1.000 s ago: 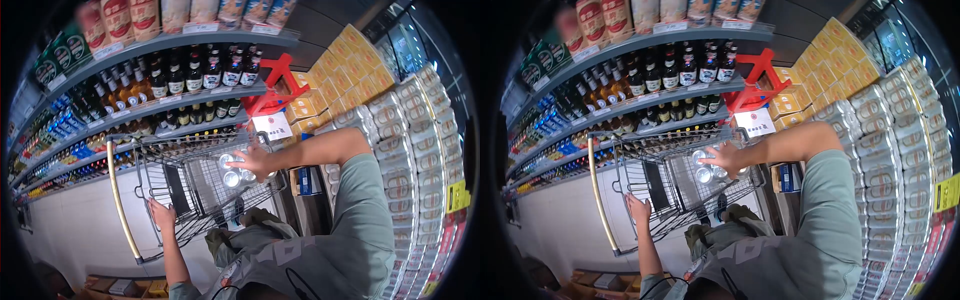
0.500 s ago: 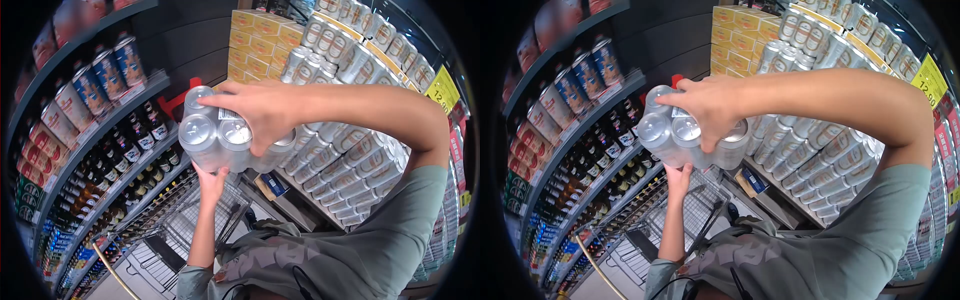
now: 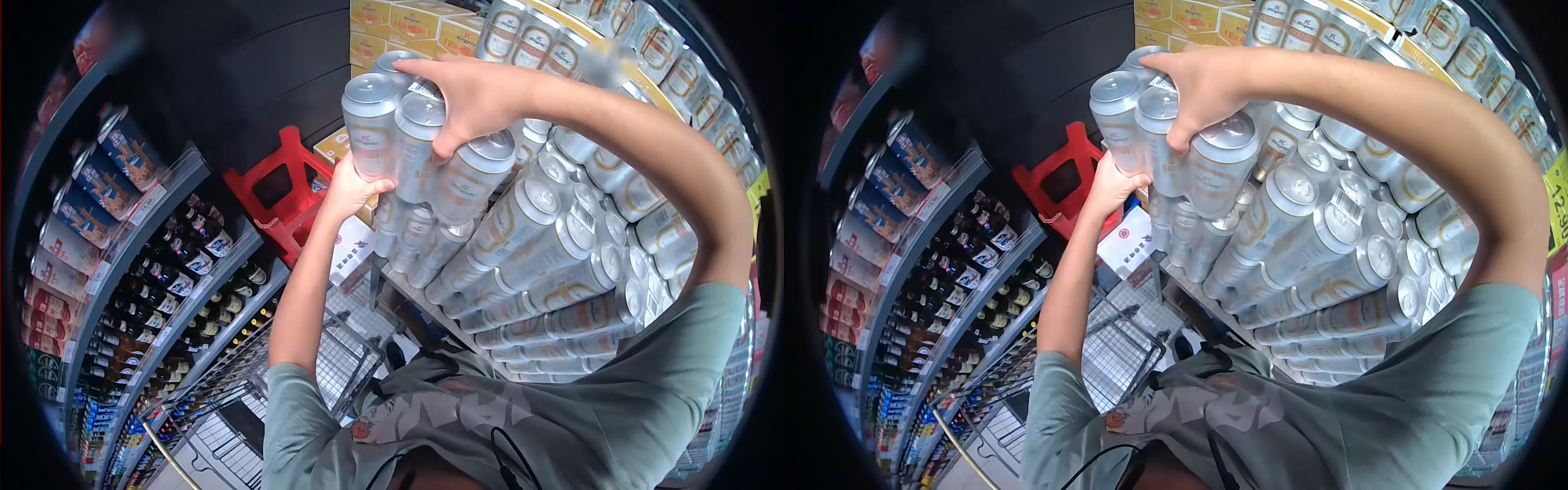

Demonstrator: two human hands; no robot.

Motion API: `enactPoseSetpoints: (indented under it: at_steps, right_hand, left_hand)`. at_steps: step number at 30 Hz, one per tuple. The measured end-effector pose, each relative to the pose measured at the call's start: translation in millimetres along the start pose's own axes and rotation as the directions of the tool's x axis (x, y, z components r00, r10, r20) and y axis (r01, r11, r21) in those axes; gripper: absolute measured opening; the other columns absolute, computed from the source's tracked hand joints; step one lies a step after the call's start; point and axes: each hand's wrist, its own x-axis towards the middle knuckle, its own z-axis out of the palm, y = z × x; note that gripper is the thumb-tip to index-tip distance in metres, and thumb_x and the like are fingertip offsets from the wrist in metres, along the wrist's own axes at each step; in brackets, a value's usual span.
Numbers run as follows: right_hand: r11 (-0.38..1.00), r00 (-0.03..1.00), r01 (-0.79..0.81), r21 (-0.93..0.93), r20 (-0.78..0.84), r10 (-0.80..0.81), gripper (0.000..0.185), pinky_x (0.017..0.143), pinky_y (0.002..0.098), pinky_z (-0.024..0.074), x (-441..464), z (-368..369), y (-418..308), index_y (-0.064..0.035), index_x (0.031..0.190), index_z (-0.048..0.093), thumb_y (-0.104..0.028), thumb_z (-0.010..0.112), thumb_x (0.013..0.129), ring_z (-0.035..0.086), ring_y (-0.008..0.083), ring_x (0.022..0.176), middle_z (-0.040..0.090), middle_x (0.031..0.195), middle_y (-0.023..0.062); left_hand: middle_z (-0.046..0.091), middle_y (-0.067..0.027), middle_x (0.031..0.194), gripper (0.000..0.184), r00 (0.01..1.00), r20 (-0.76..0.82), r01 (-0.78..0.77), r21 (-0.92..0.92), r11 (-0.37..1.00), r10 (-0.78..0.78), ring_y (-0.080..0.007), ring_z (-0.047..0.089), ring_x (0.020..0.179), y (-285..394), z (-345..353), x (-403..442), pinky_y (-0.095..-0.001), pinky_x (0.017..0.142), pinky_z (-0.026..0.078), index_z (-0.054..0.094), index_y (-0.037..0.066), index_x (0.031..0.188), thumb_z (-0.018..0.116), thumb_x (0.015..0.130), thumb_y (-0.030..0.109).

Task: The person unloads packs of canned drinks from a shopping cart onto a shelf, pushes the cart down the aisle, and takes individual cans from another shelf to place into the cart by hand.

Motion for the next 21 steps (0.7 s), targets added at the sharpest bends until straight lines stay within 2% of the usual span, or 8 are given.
enactPoseSetpoints:
  at_steps: [2,4,6,12,16,17,18,21]
  right_hand:
    - [0.993,0.996,-0.040,0.112,0.088,0.030,0.113,0.106,0.0386,0.0456,2.5,9.5,19.3,0.0050,0.152,0.032,-0.031,0.085,0.059,0.054,0.0373,0.128,0.054,0.137,0.0300]
    - [0.995,0.993,-0.080,0.055,0.090,0.075,0.114,0.106,0.0389,0.0456,1.7,19.6,29.6,0.0052,0.153,0.031,-0.032,0.086,0.060,0.055,0.0375,0.128,0.054,0.137,0.0302]
    - [0.985,0.983,-0.146,0.097,0.129,0.133,0.116,0.105,0.0389,0.0457,0.1,31.6,44.4,0.0054,0.153,0.028,-0.033,0.087,0.061,0.057,0.0379,0.125,0.056,0.135,0.0298]
    - [0.977,0.981,-0.149,0.152,0.148,0.126,0.118,0.102,0.0375,0.0474,-3.9,33.8,49.6,0.0060,0.153,0.026,-0.036,0.087,0.062,0.060,0.0371,0.121,0.058,0.134,0.0294]
    - [0.984,0.968,-0.178,0.015,0.179,0.173,0.121,0.102,0.0375,0.0478,2.7,30.1,49.3,0.0052,0.155,0.023,-0.040,0.086,0.063,0.061,0.0369,0.121,0.059,0.132,0.0292]
    - [0.978,0.957,-0.206,-0.004,0.209,0.203,0.122,0.103,0.0374,0.0476,4.1,28.8,47.8,0.0051,0.155,0.021,-0.041,0.086,0.063,0.061,0.0367,0.121,0.059,0.132,0.0292]
    - [0.972,0.943,-0.232,-0.024,0.241,0.231,0.123,0.103,0.0373,0.0475,4.8,28.4,45.6,0.0050,0.156,0.020,-0.041,0.086,0.063,0.060,0.0364,0.122,0.060,0.132,0.0291]
    - [0.963,0.931,-0.268,0.008,0.259,0.257,0.124,0.103,0.0365,0.0474,5.6,28.1,40.6,0.0053,0.156,0.018,-0.042,0.086,0.064,0.061,0.0363,0.121,0.061,0.131,0.0288]
  left_hand:
    - [0.063,-0.0079,0.126,0.088,0.998,0.033,0.054,-0.029,0.998,-0.053,-0.0172,0.060,0.116,-21.0,6.3,8.3,-0.0349,0.102,0.048,0.049,-0.001,0.134,0.097,0.065,0.026]
    - [0.064,-0.0081,0.123,0.090,0.991,0.111,0.074,0.007,0.997,-0.074,-0.0179,0.062,0.113,-26.3,15.0,12.7,-0.0352,0.101,0.049,0.049,-0.001,0.133,0.096,0.066,0.036]
    - [0.065,-0.0081,0.123,0.088,0.993,0.097,0.071,0.044,0.997,-0.075,-0.0181,0.062,0.113,-32.7,18.6,14.4,-0.0351,0.101,0.048,0.051,-0.001,0.133,0.096,0.065,0.034]
    - [0.062,-0.0098,0.128,0.097,0.986,0.128,0.092,0.095,0.991,-0.103,-0.0186,0.059,0.118,-44.1,19.0,14.8,-0.0360,0.103,0.046,0.045,-0.001,0.138,0.095,0.066,0.042]
    - [0.054,-0.0149,0.139,0.101,0.984,0.179,-0.029,0.196,0.980,-0.007,-0.0232,0.050,0.133,-59.1,11.1,15.1,-0.0395,0.111,0.039,0.033,-0.001,0.149,0.089,0.075,0.040]
    - [0.056,-0.0215,0.139,0.109,0.981,0.192,-0.044,0.237,0.971,-0.002,-0.0296,0.052,0.134,-59.8,8.6,17.8,-0.0418,0.112,0.039,0.028,-0.002,0.152,0.088,0.073,0.044]
    - [0.056,-0.0215,0.139,0.109,0.983,0.183,-0.042,0.239,0.970,-0.003,-0.0296,0.052,0.134,-56.6,6.3,20.4,-0.0418,0.112,0.039,0.028,-0.002,0.152,0.088,0.073,0.044]
    - [0.053,-0.0268,0.142,0.113,0.971,0.220,-0.025,0.496,0.868,-0.098,-0.0394,0.049,0.136,-37.0,3.2,17.4,-0.0447,0.111,0.040,0.026,-0.003,0.153,0.085,0.074,0.052]
